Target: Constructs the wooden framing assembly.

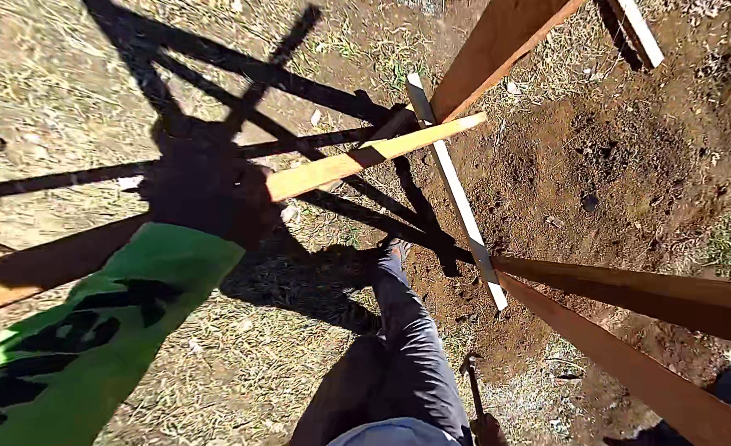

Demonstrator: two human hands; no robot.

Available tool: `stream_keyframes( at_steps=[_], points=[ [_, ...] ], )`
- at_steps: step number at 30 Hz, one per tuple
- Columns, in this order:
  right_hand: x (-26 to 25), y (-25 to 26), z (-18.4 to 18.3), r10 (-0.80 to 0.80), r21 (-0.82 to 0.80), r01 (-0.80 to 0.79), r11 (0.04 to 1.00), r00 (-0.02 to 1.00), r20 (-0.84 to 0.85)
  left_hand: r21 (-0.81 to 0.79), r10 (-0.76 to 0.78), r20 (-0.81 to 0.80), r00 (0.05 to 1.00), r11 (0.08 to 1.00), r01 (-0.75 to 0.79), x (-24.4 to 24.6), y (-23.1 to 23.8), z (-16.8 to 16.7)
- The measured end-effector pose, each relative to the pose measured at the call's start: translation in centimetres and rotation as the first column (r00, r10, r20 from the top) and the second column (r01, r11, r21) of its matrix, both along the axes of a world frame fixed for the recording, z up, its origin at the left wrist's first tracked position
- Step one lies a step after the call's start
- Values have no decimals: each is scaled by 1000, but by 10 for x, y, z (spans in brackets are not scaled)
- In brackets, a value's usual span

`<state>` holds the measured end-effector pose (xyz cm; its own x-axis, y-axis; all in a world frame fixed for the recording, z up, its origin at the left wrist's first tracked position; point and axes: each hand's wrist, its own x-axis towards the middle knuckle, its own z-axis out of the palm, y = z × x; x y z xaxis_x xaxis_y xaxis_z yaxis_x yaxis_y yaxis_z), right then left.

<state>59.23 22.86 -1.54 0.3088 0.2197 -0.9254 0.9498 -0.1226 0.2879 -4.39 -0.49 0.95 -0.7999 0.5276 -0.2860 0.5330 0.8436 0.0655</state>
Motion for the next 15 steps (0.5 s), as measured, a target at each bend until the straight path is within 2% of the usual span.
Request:
stream_keyframes(
  at_steps=[2, 4, 6, 11, 12, 15],
  points=[
    [-34, 2, 5, -14, -15, 15, 1000, 1000, 22, 28, 54, 67, 996, 998, -56, 3, 2, 0],
    [-86, 13, 5, -37, -15, 37, 999, 999, 12, 29, 58, 65, 996, 998, -60, -4, -14, -17],
    [-131, 25, 7, -54, -21, 54, 998, 999, 2, 114, 57, 76, 995, 991, -66, -2, -32, -38],
    [-207, 52, 2, -20, -69, 11, 998, 992, -122, 217, 86, 102, 991, 970, -107, 10, -65, -78],
    [-223, 56, 3, -4, -70, -6, 998, 991, -137, 216, 89, 113, 990, 970, -112, 11, -65, -77],
    [-268, 65, 9, -20, -77, 6, 997, 985, -171, 146, 133, 232, 964, 975, -170, 6, -47, -47]
  ],
)
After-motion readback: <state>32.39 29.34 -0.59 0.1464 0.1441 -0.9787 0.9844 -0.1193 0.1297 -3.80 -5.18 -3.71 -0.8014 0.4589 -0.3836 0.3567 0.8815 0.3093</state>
